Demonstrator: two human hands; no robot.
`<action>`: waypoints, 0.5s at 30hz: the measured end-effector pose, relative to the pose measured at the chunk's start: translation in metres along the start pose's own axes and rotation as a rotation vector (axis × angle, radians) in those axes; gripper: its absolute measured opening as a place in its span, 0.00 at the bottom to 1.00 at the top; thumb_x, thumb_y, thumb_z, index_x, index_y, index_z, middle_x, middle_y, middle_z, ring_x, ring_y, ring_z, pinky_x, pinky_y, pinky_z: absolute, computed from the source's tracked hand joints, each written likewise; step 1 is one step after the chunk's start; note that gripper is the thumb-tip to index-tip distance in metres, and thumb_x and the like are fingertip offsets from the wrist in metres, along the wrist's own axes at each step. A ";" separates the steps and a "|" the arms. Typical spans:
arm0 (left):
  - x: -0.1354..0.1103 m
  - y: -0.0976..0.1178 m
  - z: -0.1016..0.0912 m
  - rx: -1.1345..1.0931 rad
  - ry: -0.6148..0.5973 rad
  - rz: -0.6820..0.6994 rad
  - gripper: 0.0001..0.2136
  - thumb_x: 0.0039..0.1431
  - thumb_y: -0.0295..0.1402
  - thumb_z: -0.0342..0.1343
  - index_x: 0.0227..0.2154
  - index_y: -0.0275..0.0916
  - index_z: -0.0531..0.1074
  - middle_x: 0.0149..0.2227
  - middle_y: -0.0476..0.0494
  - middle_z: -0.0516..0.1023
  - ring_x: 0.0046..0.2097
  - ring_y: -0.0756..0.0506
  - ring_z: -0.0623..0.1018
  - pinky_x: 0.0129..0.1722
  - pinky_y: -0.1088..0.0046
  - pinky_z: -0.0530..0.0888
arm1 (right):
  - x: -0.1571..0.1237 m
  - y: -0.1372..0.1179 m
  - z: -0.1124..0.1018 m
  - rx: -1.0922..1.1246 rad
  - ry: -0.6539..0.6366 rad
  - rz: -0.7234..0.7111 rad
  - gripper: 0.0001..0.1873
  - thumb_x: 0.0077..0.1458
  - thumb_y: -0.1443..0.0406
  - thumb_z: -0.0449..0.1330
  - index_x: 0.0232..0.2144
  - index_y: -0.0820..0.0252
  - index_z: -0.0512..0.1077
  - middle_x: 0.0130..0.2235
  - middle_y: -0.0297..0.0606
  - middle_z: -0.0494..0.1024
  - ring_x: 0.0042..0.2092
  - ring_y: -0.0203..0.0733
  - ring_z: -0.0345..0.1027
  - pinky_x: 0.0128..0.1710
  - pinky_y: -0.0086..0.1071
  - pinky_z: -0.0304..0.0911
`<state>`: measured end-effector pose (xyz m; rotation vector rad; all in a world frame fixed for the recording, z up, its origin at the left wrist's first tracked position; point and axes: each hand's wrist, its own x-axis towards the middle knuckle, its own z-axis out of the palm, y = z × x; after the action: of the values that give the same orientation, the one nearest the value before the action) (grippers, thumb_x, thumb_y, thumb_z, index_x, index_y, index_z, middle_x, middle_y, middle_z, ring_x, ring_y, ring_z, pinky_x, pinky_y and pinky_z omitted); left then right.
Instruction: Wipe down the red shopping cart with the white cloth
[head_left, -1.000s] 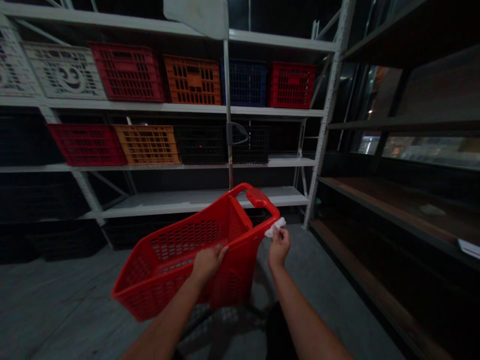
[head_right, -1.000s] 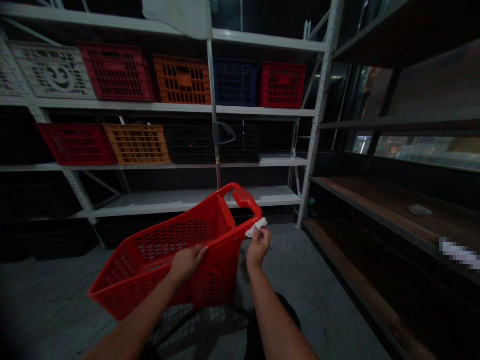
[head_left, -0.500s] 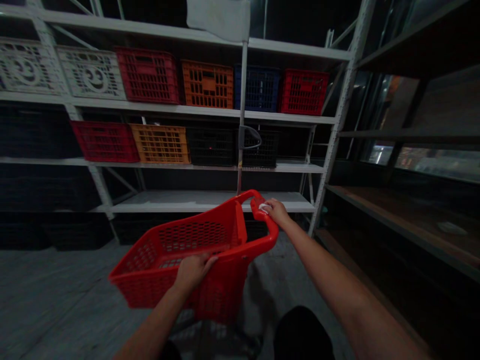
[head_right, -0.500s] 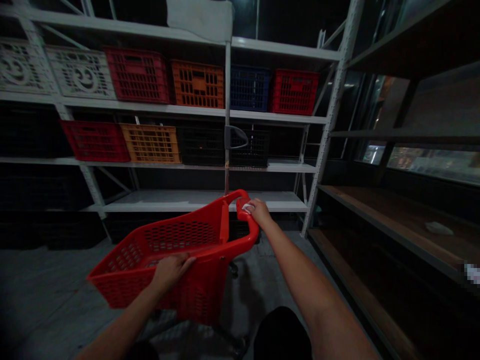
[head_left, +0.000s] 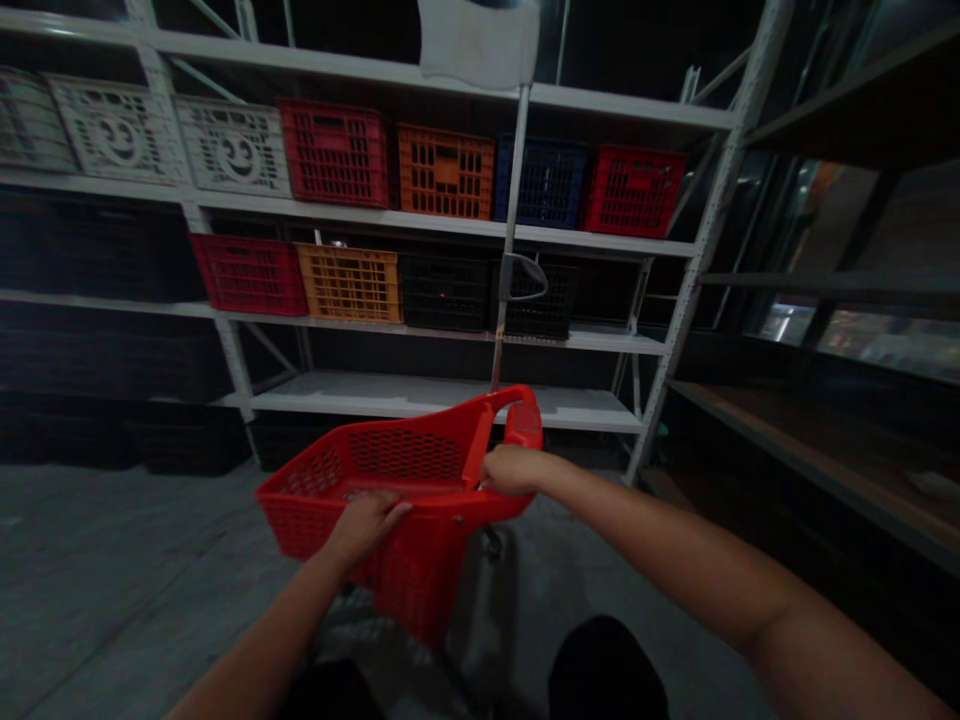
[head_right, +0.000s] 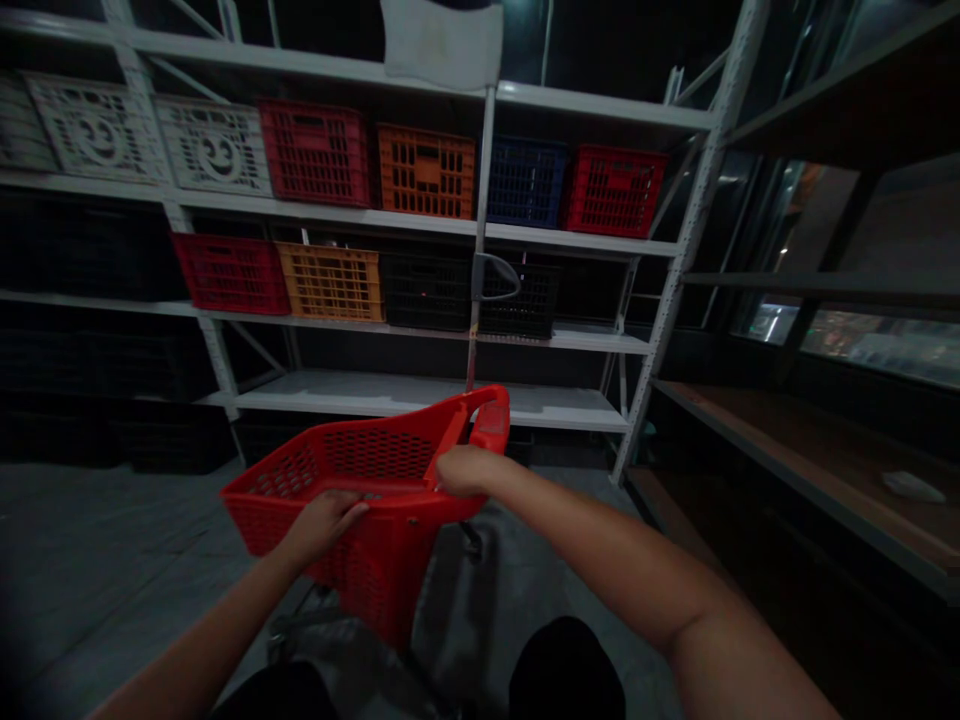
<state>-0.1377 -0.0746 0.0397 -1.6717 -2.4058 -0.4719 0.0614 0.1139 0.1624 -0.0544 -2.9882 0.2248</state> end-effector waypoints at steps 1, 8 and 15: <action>-0.001 -0.004 -0.001 -0.005 0.016 0.006 0.24 0.60 0.48 0.33 0.26 0.40 0.70 0.30 0.45 0.76 0.36 0.47 0.74 0.40 0.73 0.65 | 0.007 -0.008 0.005 -0.002 0.004 0.000 0.07 0.43 0.72 0.62 0.17 0.60 0.75 0.16 0.33 0.71 0.19 0.34 0.59 0.23 0.28 0.52; -0.008 -0.037 -0.008 0.019 0.033 -0.047 0.20 0.59 0.46 0.39 0.38 0.41 0.72 0.45 0.42 0.75 0.50 0.44 0.69 0.55 0.63 0.58 | -0.012 -0.028 0.008 0.112 0.043 -0.130 0.09 0.54 0.66 0.55 0.26 0.60 0.74 0.24 0.32 0.74 0.25 0.32 0.62 0.24 0.24 0.52; -0.012 -0.050 -0.020 0.078 -0.016 -0.051 0.20 0.58 0.47 0.40 0.45 0.46 0.70 0.54 0.44 0.68 0.59 0.42 0.62 0.58 0.52 0.53 | -0.021 0.036 -0.020 0.322 0.393 -0.016 0.12 0.57 0.65 0.51 0.32 0.61 0.74 0.30 0.34 0.76 0.32 0.36 0.67 0.31 0.26 0.59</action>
<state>-0.1808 -0.1077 0.0464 -1.5915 -2.4505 -0.3685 0.0859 0.1513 0.1733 -0.0340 -2.5282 0.6116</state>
